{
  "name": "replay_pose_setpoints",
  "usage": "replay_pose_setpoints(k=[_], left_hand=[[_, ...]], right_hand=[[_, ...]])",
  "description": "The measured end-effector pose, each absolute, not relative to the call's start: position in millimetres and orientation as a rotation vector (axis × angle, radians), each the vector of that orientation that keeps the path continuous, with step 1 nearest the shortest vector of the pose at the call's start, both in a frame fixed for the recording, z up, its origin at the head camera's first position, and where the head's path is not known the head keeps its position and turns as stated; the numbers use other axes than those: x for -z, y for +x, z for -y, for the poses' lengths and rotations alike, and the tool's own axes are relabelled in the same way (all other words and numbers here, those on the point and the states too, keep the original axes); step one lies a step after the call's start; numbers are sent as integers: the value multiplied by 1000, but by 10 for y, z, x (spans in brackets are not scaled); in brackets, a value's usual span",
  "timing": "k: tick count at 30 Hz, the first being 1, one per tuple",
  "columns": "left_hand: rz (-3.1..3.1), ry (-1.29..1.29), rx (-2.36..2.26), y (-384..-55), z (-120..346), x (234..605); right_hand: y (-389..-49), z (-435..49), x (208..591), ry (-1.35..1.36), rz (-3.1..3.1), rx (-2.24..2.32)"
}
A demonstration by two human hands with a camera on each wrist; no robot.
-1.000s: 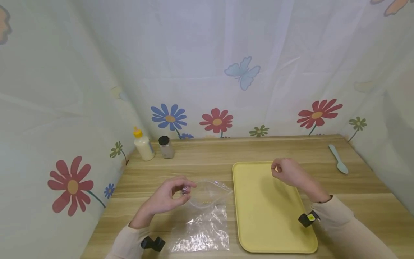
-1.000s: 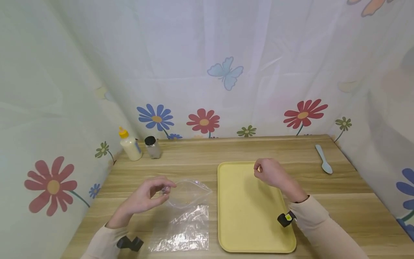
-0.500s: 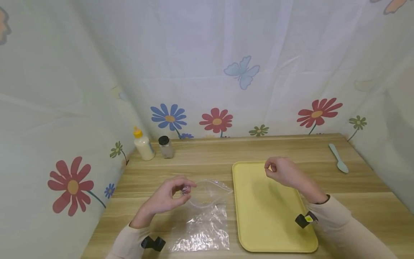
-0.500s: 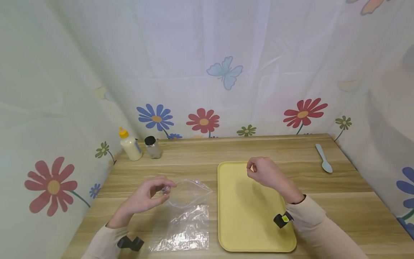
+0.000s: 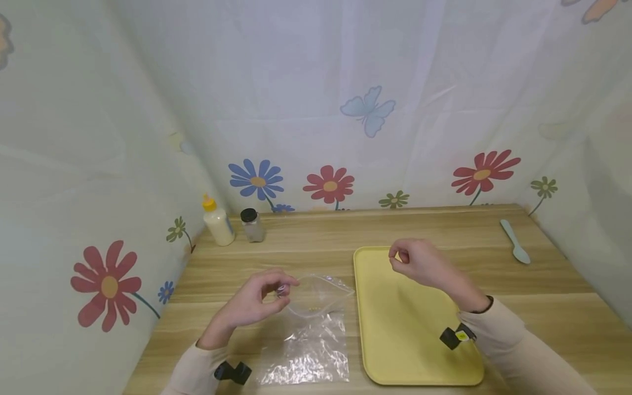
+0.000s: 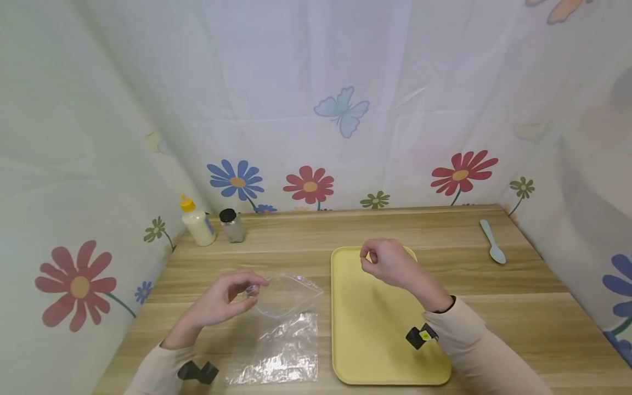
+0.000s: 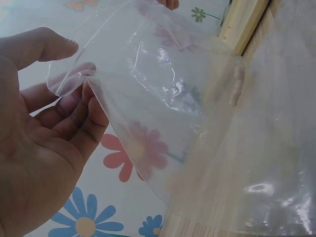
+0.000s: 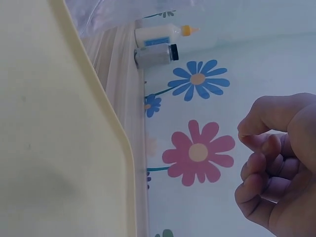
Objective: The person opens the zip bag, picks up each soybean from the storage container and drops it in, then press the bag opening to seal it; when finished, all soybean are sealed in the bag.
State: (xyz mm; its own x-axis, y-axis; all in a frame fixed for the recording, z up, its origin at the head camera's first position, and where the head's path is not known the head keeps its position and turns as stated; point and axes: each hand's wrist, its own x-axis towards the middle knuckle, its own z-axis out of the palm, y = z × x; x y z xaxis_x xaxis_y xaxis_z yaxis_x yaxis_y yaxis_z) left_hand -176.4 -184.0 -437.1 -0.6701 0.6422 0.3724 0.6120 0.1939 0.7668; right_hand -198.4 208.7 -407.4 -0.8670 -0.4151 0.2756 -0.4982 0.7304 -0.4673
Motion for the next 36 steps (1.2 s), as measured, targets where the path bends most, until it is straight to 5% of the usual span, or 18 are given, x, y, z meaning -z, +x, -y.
replay_pose_setpoints(k=[36], left_hand=[[-2391,1280,-1510,-1787,1839,4399]], right_hand=[[-1778,-1351,3894,1091,2499,-1047]])
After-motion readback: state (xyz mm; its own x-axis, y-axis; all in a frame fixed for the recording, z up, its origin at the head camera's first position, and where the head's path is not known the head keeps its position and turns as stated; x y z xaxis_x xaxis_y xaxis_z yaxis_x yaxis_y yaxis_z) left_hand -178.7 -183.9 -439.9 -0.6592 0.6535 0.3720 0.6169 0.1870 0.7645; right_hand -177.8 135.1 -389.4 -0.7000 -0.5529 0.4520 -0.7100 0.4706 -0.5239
